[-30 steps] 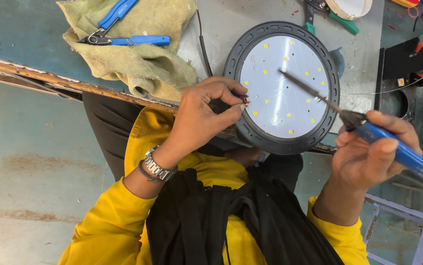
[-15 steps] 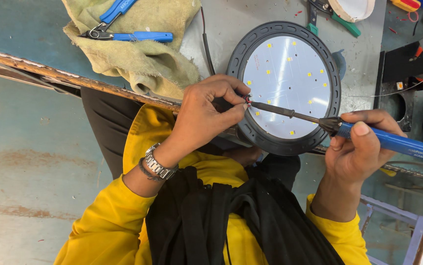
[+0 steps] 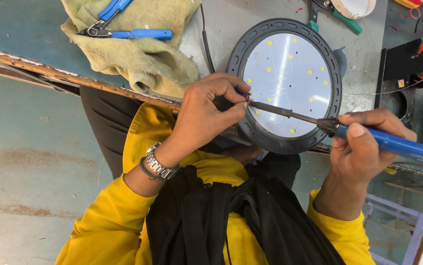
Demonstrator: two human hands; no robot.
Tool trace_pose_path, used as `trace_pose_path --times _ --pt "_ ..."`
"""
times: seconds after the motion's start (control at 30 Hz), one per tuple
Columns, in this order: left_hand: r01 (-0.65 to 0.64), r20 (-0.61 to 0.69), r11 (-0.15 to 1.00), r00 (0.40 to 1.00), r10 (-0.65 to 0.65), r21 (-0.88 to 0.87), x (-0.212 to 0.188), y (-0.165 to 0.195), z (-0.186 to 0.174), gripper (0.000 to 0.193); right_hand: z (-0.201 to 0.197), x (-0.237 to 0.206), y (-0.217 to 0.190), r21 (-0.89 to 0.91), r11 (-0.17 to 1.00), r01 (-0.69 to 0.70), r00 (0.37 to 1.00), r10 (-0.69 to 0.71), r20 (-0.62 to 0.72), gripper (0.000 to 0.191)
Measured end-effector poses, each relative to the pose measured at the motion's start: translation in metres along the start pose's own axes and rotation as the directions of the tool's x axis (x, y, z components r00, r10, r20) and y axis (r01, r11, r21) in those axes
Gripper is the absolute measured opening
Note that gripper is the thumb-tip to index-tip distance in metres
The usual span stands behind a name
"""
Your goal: The person solders wires to an LED panel, trims excess wire, applies a white paste into a housing, and places the panel into the housing. The person uses a soldering iron, wire cutters, and a spatula during the process.
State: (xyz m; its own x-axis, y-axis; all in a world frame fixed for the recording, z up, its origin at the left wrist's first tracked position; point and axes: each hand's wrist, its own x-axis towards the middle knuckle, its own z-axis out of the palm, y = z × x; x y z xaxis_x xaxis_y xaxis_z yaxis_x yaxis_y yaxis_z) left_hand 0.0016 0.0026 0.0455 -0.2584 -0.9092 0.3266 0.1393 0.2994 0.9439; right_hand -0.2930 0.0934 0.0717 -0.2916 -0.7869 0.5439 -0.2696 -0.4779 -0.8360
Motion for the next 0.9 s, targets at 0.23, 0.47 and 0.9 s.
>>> trace_pose_path --times 0.23,0.47,0.9 --pt "0.012 0.000 1.000 1.000 -0.012 0.025 0.000 0.001 0.001 0.007 -0.001 0.000 -0.005 -0.059 0.995 0.077 0.995 -0.073 0.072 0.030" --pt "0.011 0.003 0.999 1.000 -0.012 0.039 0.000 0.000 0.002 0.006 -0.002 0.014 -0.005 -0.150 0.978 0.147 0.988 -0.151 -0.016 0.030" --pt "0.018 -0.003 0.999 1.000 -0.018 0.036 -0.001 -0.002 0.003 0.007 0.001 0.004 0.002 0.059 0.998 0.003 1.000 -0.004 0.013 0.030"
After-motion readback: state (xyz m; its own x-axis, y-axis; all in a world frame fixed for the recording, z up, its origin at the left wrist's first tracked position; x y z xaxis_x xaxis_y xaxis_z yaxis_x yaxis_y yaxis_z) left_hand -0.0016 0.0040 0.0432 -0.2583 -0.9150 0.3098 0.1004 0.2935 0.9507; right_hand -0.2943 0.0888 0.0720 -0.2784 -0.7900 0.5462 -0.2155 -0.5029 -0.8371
